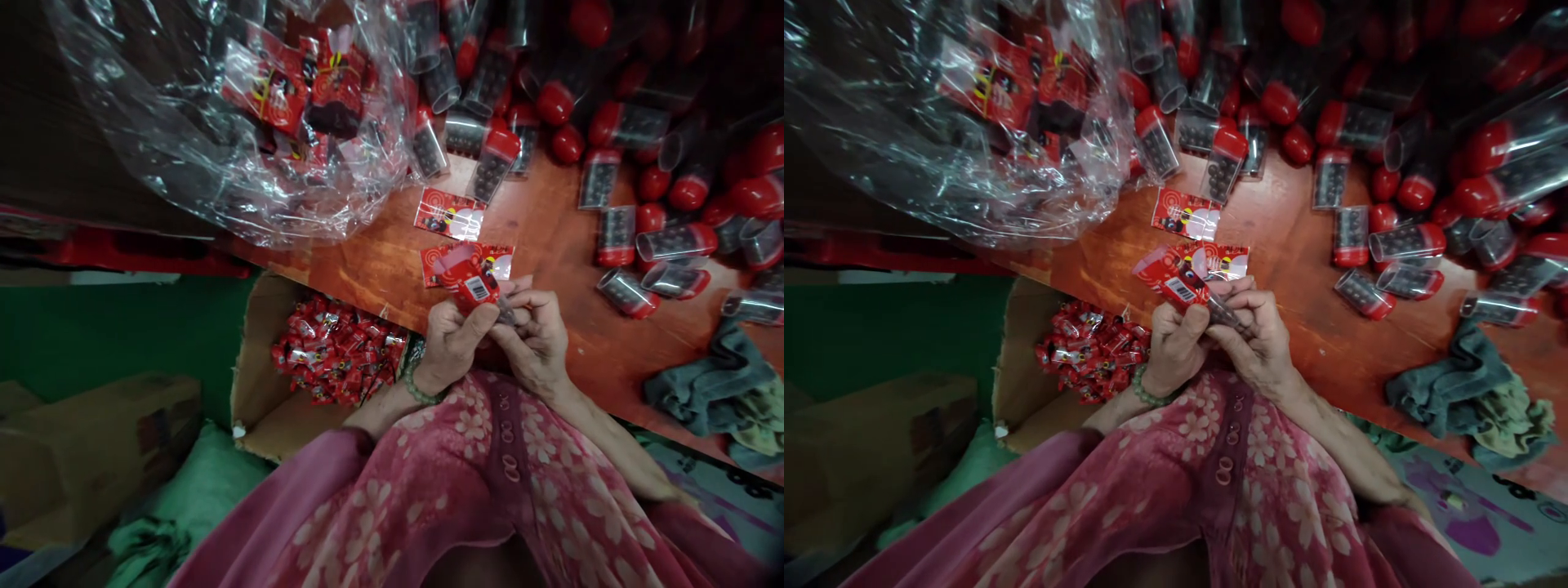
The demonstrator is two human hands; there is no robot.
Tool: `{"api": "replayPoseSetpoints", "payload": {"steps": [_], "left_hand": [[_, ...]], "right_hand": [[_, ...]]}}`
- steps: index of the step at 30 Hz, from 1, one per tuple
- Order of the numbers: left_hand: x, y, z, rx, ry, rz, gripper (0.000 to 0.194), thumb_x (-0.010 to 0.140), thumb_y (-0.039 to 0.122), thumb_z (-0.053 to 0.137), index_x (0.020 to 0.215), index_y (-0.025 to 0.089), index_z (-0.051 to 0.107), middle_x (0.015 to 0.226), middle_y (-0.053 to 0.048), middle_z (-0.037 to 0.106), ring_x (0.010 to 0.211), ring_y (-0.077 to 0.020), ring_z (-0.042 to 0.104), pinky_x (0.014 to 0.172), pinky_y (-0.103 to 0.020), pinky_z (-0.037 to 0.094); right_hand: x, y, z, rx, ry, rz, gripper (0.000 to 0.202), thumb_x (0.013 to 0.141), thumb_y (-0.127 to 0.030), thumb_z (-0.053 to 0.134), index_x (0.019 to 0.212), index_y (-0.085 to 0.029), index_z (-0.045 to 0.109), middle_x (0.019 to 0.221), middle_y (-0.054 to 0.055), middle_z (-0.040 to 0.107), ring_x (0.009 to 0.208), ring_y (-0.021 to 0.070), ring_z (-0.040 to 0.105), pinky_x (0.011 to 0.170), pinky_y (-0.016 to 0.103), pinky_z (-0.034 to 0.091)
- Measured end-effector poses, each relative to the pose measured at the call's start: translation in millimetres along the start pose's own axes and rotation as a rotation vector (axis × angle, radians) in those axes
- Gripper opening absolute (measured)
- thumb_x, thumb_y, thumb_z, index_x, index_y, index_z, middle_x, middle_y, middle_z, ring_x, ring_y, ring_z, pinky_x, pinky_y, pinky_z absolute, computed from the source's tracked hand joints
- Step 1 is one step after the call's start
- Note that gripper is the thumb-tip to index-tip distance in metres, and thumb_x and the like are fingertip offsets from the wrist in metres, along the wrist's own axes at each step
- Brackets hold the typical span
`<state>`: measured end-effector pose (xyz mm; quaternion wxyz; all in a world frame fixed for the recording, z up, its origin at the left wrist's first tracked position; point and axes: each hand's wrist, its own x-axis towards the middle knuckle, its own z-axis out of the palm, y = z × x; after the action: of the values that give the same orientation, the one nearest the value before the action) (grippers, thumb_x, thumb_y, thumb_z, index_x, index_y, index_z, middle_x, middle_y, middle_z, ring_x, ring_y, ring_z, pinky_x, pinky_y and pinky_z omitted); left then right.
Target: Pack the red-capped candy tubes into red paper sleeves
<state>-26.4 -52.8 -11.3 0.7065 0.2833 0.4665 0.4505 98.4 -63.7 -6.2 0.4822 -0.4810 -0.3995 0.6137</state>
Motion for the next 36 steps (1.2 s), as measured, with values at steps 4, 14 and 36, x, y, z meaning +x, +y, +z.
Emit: {"api": "replayPoseSetpoints", "payload": {"steps": [4,14,36], "left_hand": [[-0.4,-0.5,-3.7,0.006,-0.037,-0.041,0.056,0.085,0.069,0.068,0.092,0.014,0.075,0.058,0.002,0.058,0.049,-0.0066,0.043,0.049,-0.021,0.036],[7.0,3.0,-7.6,-0.165,-0.05,-0.048,0.062,0.087,0.074,0.061,0.112,0.018,0.069,0.075,-0.004,0.072,0.043,-0.007,0.045,0.042,-0.023,0.037],[6.8,5.7,2.0,-0.249,-0.05,-0.115,0.065,0.081,0.074,0.068,0.111,0.017,0.063,0.07,0.002,0.063,0.046,-0.0044,0.039,0.043,-0.019,0.033]], "right_hand": [[3.3,-2.3,-0.3,0.1,-0.051,0.063,0.035,0.09,-0.043,0.076,0.099,-0.028,0.047,0.069,-0.009,0.071,0.052,0.011,0.069,0.053,0.022,0.058],[8.0,1.1,-0.4,0.167,-0.145,0.121,0.036,0.089,-0.043,0.078,0.1,-0.027,0.048,0.068,-0.007,0.073,0.054,0.0119,0.071,0.055,0.022,0.059],[15.8,-1.7,-3.2,0.136,-0.107,0.055,0.028,0.088,-0.038,0.078,0.096,-0.027,0.054,0.068,-0.009,0.07,0.045,0.0097,0.064,0.05,0.022,0.059]]}}
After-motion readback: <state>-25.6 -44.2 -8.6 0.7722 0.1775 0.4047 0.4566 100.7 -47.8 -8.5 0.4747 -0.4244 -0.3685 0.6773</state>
